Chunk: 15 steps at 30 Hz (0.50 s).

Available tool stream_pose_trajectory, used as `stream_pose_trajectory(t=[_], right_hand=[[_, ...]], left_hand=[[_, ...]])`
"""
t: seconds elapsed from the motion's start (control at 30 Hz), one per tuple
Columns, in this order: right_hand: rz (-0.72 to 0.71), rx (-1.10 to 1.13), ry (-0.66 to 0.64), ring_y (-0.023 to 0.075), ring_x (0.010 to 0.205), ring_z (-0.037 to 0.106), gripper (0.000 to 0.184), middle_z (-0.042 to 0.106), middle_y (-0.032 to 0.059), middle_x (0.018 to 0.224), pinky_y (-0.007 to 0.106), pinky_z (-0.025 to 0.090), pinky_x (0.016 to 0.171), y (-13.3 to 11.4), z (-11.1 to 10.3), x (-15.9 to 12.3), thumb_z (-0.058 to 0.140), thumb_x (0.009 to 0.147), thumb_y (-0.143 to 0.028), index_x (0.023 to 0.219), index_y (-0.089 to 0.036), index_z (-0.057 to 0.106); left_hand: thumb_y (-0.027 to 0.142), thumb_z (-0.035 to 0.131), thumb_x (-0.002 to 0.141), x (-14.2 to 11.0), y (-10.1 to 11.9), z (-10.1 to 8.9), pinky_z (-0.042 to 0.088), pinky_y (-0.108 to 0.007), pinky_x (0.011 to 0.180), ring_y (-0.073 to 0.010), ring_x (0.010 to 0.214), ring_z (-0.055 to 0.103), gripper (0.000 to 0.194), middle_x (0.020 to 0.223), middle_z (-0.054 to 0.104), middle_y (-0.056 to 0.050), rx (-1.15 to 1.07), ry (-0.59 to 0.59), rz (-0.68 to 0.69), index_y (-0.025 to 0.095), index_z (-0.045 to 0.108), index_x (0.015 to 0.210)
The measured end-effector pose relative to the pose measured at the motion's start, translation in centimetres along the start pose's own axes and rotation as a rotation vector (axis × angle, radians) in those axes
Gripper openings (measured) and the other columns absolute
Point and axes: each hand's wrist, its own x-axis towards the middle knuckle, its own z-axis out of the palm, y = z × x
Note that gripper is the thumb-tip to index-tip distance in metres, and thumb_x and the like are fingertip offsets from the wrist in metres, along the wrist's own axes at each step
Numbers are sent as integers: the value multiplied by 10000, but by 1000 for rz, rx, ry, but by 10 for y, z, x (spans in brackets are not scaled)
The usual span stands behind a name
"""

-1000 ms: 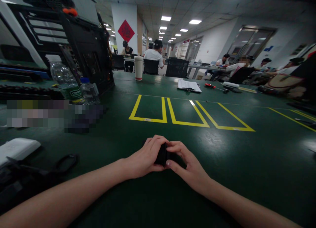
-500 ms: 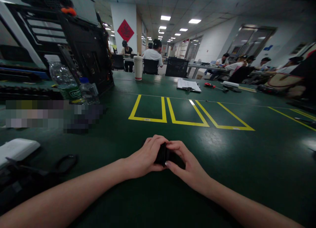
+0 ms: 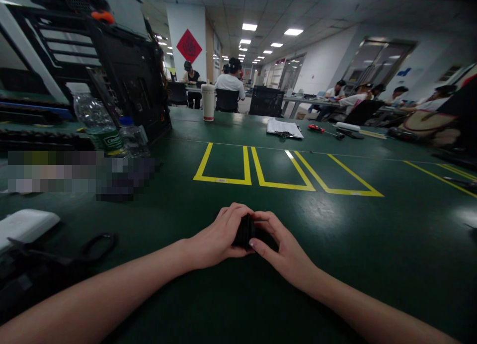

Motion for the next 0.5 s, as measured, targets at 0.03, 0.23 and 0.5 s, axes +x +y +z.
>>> stream_pose_trajectory(t=[0.03,0.23,0.5], right_hand=[[-4,-1,-1,184,1012,510,328,498,53,1062,396,430,902,0,0,0,522,778,-181,1087,-225,418],[-78,-72,20,191,1038,474,301,440,44,1106,393,410,918,2,-1,-3,558,734,-149,1004,-235,457],[-10,62,12,170,989,521,254,492,32,1031,371,444,883,1,0,-1,540,766,-176,991,-232,438]], left_hand=[[214,629,709,0,0,0,385,-447,873,-249,1065,414,588,1181,378,-80,-4,-4,0,256,284,1183],[178,629,701,0,0,0,377,-436,887,-247,1082,401,599,1190,372,-85,13,-14,8,242,278,1181],[227,628,713,1,1,1,372,-445,882,-246,1064,414,571,1166,393,-88,19,15,21,242,293,1175]])
